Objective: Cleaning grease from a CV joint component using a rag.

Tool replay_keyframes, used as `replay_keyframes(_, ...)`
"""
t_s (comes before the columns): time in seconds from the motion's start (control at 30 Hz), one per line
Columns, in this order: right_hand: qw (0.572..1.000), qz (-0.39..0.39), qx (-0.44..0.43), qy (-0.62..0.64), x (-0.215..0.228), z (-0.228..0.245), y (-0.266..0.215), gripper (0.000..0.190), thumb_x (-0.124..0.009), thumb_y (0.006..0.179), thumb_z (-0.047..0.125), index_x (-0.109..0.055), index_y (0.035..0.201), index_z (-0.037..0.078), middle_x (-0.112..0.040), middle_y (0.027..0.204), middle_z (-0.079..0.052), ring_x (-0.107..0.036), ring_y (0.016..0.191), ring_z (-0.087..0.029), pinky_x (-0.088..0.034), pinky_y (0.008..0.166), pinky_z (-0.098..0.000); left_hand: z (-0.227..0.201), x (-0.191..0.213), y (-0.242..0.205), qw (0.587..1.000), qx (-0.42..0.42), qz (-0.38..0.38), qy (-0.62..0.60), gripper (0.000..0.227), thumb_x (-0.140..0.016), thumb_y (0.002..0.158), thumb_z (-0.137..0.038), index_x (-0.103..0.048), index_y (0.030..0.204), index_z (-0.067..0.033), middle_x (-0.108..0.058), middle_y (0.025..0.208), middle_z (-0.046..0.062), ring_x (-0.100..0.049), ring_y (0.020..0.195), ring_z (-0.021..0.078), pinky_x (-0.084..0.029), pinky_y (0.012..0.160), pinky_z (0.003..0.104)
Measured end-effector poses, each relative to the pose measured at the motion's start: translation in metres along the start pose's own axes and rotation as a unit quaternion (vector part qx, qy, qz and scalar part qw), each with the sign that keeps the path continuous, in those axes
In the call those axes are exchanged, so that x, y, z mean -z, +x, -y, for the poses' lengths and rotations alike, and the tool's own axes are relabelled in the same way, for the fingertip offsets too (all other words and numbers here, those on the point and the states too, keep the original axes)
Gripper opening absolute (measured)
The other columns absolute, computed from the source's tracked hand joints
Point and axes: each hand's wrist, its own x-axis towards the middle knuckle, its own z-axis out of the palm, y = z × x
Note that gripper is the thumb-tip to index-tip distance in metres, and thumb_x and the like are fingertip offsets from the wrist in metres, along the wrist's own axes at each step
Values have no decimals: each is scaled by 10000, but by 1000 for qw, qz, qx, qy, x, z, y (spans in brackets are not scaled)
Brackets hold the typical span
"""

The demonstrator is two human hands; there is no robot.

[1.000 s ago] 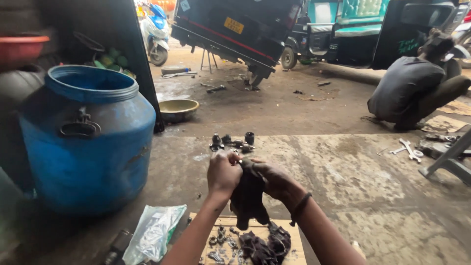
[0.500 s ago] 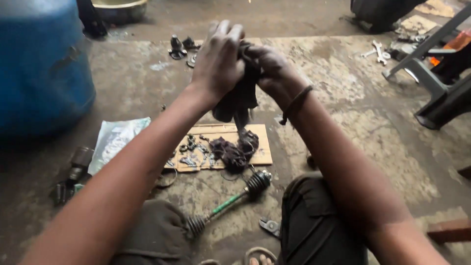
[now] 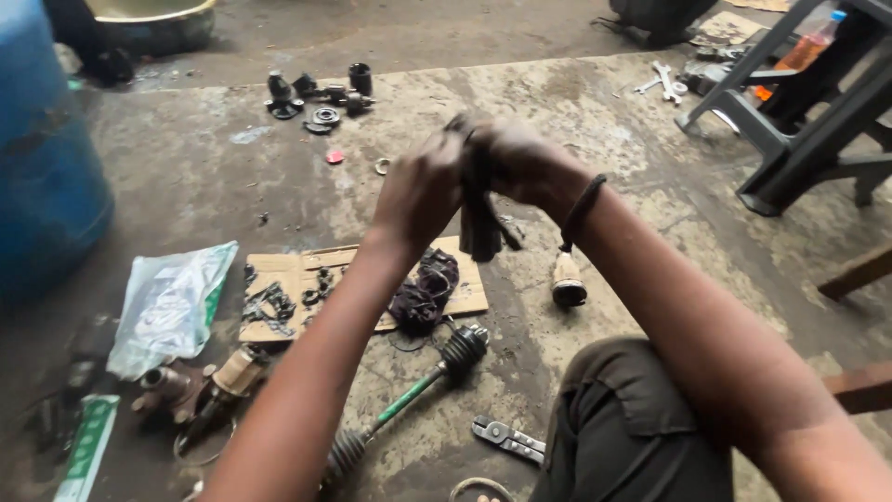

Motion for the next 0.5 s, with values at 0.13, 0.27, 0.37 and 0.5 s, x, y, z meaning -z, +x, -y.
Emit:
replay_keyframes(0.13, 944, 124, -5, -304, 12, -9, -21, 147, -541, 1005, 156, -632, 982, 44, -611, 826, -21, -576, 659, -86, -536, 610, -218, -15, -11, -52, 898, 278, 23, -339, 173, -665, 932, -95, -622, 1089, -36, -712, 770, 151, -702, 623, 241, -563, 530, 361)
replay_keyframes(0.27, 825, 109, -64, -551, 63, -16, -59, 170, -606, 958, 213, -671, 956, 55, -634, 779, -31, -535, 623, -125, -472, 548, -256, -14, -52, -135, 691, 530, 86, -484, 162, -649, 980, -152, -595, 966, 0, -681, 654, 107, -619, 460, 155, -514, 409, 302)
replay_keyframes(0.37, 766, 220, -212, -566, 124, -67, -102, 312, -531, 999, 297, -642, 1191, 77, -682, 846, -28, -571, 674, -147, -534, 616, -263, -10, -109, -198, 670, 565, 236, -419, 251, -606, 1021, -159, -691, 987, 75, -711, 668, 118, -641, 484, 149, -531, 424, 316)
replay_keyframes(0.5, 609, 232, -299, -697, 150, -130, -143, 538, -565, 981, 211, -453, 1505, 257, -740, 1105, -61, -672, 890, -203, -574, 801, -375, -23, -168, -242, 631, 546, 286, -472, 262, -545, 1012, -96, -674, 1190, 46, -704, 726, 152, -647, 529, 168, -548, 457, 339)
